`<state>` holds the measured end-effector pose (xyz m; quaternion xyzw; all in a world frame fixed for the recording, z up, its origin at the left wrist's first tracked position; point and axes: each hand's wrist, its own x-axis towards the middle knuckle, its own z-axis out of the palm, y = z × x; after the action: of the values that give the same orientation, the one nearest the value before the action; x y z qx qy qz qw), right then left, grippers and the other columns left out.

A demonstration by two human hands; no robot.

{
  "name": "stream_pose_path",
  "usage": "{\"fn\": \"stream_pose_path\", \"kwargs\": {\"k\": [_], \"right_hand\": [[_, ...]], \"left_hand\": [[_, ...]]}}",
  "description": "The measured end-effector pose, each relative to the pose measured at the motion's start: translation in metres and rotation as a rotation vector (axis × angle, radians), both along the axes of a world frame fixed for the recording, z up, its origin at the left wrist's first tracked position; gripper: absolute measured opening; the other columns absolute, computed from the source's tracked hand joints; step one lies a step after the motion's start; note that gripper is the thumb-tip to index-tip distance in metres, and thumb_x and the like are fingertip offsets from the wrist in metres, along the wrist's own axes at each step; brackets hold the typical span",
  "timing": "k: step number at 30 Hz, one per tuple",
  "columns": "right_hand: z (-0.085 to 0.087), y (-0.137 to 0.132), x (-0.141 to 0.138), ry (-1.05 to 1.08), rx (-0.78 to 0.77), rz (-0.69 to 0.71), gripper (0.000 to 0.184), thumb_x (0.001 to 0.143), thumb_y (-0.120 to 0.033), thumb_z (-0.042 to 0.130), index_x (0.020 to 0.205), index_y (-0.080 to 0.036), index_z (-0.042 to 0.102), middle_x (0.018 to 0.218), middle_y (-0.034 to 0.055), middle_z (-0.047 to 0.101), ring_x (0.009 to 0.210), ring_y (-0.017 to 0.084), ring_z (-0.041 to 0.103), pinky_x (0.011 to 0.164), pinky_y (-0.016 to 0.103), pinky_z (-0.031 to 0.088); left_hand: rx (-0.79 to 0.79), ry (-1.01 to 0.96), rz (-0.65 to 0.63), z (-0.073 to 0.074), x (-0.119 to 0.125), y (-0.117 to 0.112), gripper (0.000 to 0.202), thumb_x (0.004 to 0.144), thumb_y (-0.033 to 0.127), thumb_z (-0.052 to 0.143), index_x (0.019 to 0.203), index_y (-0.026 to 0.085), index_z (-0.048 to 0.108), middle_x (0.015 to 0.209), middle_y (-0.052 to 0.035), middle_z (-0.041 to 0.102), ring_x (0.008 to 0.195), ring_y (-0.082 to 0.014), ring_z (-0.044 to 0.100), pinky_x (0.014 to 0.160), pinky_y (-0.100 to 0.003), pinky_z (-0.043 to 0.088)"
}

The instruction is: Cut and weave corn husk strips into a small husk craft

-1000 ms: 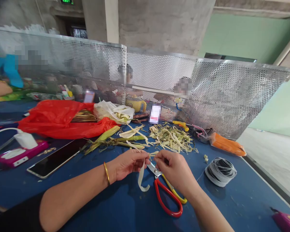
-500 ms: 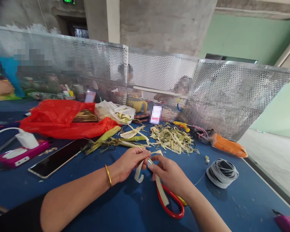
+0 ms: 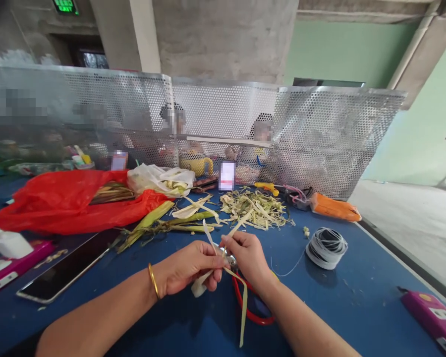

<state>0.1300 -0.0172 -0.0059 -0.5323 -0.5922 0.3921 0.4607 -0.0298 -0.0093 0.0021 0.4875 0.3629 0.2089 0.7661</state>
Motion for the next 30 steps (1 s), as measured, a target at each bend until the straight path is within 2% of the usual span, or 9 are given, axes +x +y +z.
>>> {"fn": "stream_pose_path", "kwargs": {"k": [4,7,9,11,14,17,21,27,30], "right_hand": [[0.001,0.001,0.002,0.091,-0.183,0.095,0.051,0.079,-0.066,0.050,0.068,-0.017,0.057,0.052,-0.0029,0.054,0.047,0.011,0.049,0.049,0.023,0.037],[0.008,-0.004,0.004,0.053,-0.272,0.185,0.044,0.080,-0.063,0.051,0.072,-0.019,0.051,0.057,-0.0017,0.060,0.046,0.012,0.056,0.047,0.023,0.038],[0.010,-0.008,0.004,-0.090,-0.214,0.165,0.036,0.083,-0.052,0.052,0.069,-0.020,0.049,0.055,-0.0027,0.060,0.042,0.011,0.053,0.045,0.022,0.036],[0.011,-0.012,0.004,-0.267,-0.087,0.093,0.031,0.086,-0.040,0.050,0.063,-0.020,0.048,0.052,-0.0035,0.057,0.043,0.010,0.049,0.045,0.021,0.034],[0.013,-0.015,0.004,-0.449,0.048,0.044,0.029,0.088,-0.031,0.046,0.061,-0.020,0.049,0.053,-0.0030,0.058,0.050,0.010,0.051,0.050,0.021,0.033],[0.016,-0.015,0.007,-0.556,0.037,0.102,0.028,0.089,-0.028,0.045,0.063,-0.020,0.052,0.057,-0.0027,0.061,0.054,0.011,0.052,0.052,0.021,0.031],[0.018,-0.013,0.010,-0.706,0.054,0.121,0.025,0.087,-0.022,0.044,0.064,-0.020,0.052,0.060,-0.0025,0.062,0.056,0.011,0.050,0.052,0.022,0.027],[0.024,-0.014,0.013,-0.798,0.204,0.078,0.027,0.091,-0.029,0.044,0.065,-0.021,0.051,0.059,-0.0022,0.055,0.054,0.012,0.043,0.053,0.024,0.024],[0.022,-0.012,0.014,-0.823,0.237,0.051,0.027,0.089,-0.026,0.045,0.064,-0.022,0.054,0.059,-0.0011,0.055,0.054,0.013,0.042,0.053,0.025,0.023]], "left_hand": [[-0.007,-0.028,0.169,-0.006,0.000,0.006,0.027,0.064,0.035,0.078,0.068,0.011,0.065,0.057,-0.0009,0.062,0.046,-0.0100,0.057,0.050,-0.022,0.046],[0.014,-0.049,0.308,-0.007,-0.001,0.012,0.025,0.069,0.034,0.076,0.070,0.011,0.065,0.059,-0.0013,0.063,0.048,-0.0096,0.057,0.052,-0.021,0.046],[0.011,-0.048,0.352,-0.007,-0.001,0.014,0.024,0.070,0.033,0.075,0.074,0.011,0.066,0.063,-0.0028,0.065,0.051,-0.0103,0.059,0.056,-0.022,0.048],[0.024,-0.036,0.364,-0.006,-0.002,0.014,0.024,0.072,0.032,0.074,0.078,0.011,0.067,0.068,-0.0050,0.068,0.054,-0.0112,0.061,0.060,-0.023,0.050],[0.044,-0.016,0.361,-0.005,-0.003,0.015,0.019,0.077,0.028,0.070,0.082,0.010,0.069,0.075,-0.0073,0.071,0.053,-0.0102,0.061,0.057,-0.021,0.049],[-0.021,-0.021,0.375,-0.002,-0.005,0.018,0.011,0.081,0.019,0.065,0.083,0.010,0.070,0.079,-0.0072,0.071,0.049,-0.0076,0.059,0.051,-0.019,0.047],[-0.095,-0.059,0.371,-0.001,-0.008,0.024,0.011,0.083,0.017,0.063,0.081,0.009,0.071,0.078,-0.0064,0.071,0.053,-0.0071,0.060,0.053,-0.018,0.049],[0.002,-0.004,0.347,-0.003,-0.009,0.024,0.015,0.080,0.024,0.068,0.083,0.010,0.071,0.080,-0.0090,0.073,0.054,-0.0096,0.063,0.052,-0.018,0.048],[0.007,-0.008,0.318,-0.001,-0.009,0.022,0.015,0.080,0.025,0.068,0.083,0.010,0.071,0.077,-0.0079,0.073,0.050,-0.0088,0.061,0.049,-0.018,0.046]]}}
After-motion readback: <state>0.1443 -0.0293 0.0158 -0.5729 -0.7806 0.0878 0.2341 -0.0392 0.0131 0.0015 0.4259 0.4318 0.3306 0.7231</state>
